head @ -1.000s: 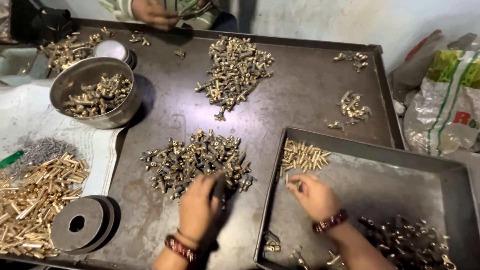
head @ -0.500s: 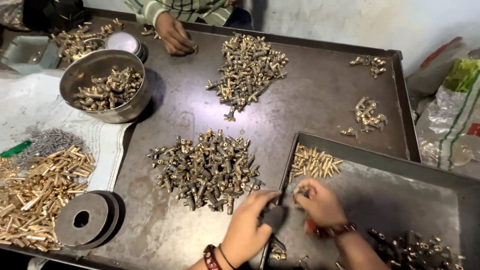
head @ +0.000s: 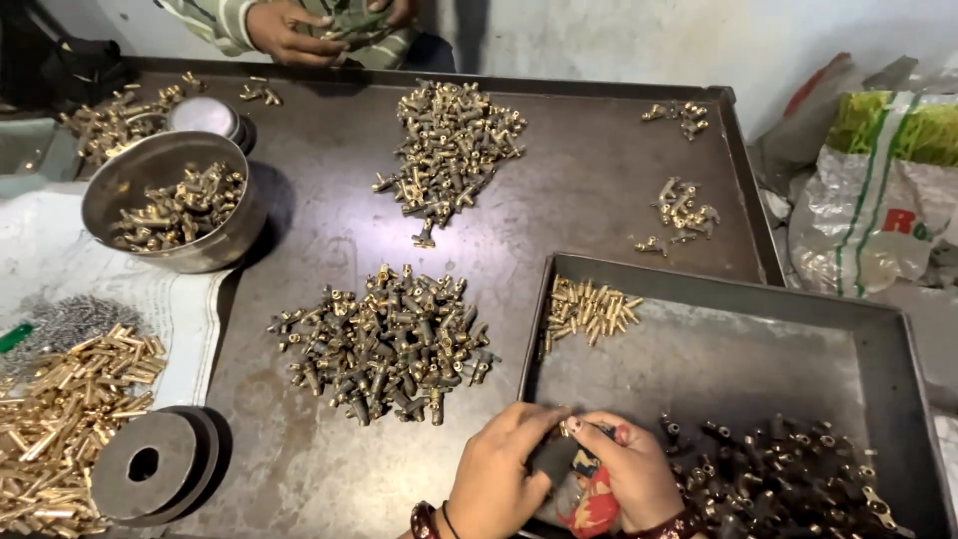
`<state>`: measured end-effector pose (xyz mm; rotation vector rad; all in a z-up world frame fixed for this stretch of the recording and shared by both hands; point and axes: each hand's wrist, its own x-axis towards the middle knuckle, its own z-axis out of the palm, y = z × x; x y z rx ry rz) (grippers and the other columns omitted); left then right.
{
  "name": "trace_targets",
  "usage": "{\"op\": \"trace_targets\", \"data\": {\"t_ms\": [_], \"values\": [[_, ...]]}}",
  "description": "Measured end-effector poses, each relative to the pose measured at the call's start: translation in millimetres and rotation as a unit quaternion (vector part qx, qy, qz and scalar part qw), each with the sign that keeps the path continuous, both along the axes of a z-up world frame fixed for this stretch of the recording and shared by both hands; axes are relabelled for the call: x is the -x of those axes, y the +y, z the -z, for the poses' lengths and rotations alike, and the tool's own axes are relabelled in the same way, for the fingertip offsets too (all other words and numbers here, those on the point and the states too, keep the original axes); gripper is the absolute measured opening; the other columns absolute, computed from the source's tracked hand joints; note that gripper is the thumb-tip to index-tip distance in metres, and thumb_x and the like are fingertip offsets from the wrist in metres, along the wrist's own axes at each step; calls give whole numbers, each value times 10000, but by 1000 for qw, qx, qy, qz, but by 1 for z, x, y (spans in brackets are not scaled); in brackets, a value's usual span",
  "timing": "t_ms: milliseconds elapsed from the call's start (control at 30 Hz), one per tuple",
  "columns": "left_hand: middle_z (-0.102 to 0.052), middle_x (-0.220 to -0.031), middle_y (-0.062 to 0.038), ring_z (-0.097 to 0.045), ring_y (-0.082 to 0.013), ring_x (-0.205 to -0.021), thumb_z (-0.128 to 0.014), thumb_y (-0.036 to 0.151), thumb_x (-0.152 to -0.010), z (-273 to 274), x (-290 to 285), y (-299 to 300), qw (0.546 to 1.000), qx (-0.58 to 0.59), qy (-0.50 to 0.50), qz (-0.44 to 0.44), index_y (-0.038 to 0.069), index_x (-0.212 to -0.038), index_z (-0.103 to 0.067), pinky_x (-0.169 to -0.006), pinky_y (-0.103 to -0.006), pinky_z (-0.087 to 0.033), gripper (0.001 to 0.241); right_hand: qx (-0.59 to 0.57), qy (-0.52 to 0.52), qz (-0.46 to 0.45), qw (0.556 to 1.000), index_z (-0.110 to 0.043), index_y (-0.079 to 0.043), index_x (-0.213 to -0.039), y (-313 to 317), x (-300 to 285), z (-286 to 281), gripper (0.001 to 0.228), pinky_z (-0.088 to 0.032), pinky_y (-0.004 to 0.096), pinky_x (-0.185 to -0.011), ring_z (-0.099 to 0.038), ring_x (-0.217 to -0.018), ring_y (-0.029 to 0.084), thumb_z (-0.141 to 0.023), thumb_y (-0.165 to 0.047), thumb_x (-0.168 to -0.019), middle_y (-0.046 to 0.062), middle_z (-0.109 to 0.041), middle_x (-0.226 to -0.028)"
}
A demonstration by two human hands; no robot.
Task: Assembling small brass fittings and components on a workbench.
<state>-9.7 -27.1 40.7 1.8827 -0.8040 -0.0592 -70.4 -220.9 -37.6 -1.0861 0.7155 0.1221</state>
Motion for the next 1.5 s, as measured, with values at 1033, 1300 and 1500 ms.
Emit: {"op": "trace_targets", "data": {"t_ms": [1033, 1300, 1500], "values": [[-787, -944, -32, -680, -116, -662, -601, -1, -912, -6, -23, 13, 847, 222, 482, -46, -20, -1042, -688, -604, -261, -569, 158, 180, -33, -97, 978, -760, -34, -1098, -35, 0, 16, 167, -524, 379, -553, -658, -629, 235, -669, -117, -986, 150, -719, -863], [-753, -886, -73, -670, -101, -732, -600, -20, -864, 12, -25, 33, 889, 204, 398, -98, -4, -1128, -750, -679, -254, -554, 304, 535, -116, -446, 708, -748, -165, -1056, 14, -25, 4, 308, -563, 358, -772, -695, -852, 236, -807, -140, -755, 49, -691, -980], [-796, -904, -64, -700, -88, -816, -640, -30, -799, 29, 4, 27, 943, 86, 305, -99, 14, -1054, -756, -758, -243, -569, 283, 537, -152, -284, 780, -742, -151, -1060, 9, -17, -23, 308, -576, 314, -685, -716, -735, 218, -798, -132, -758, 25, -737, -1018]]}}
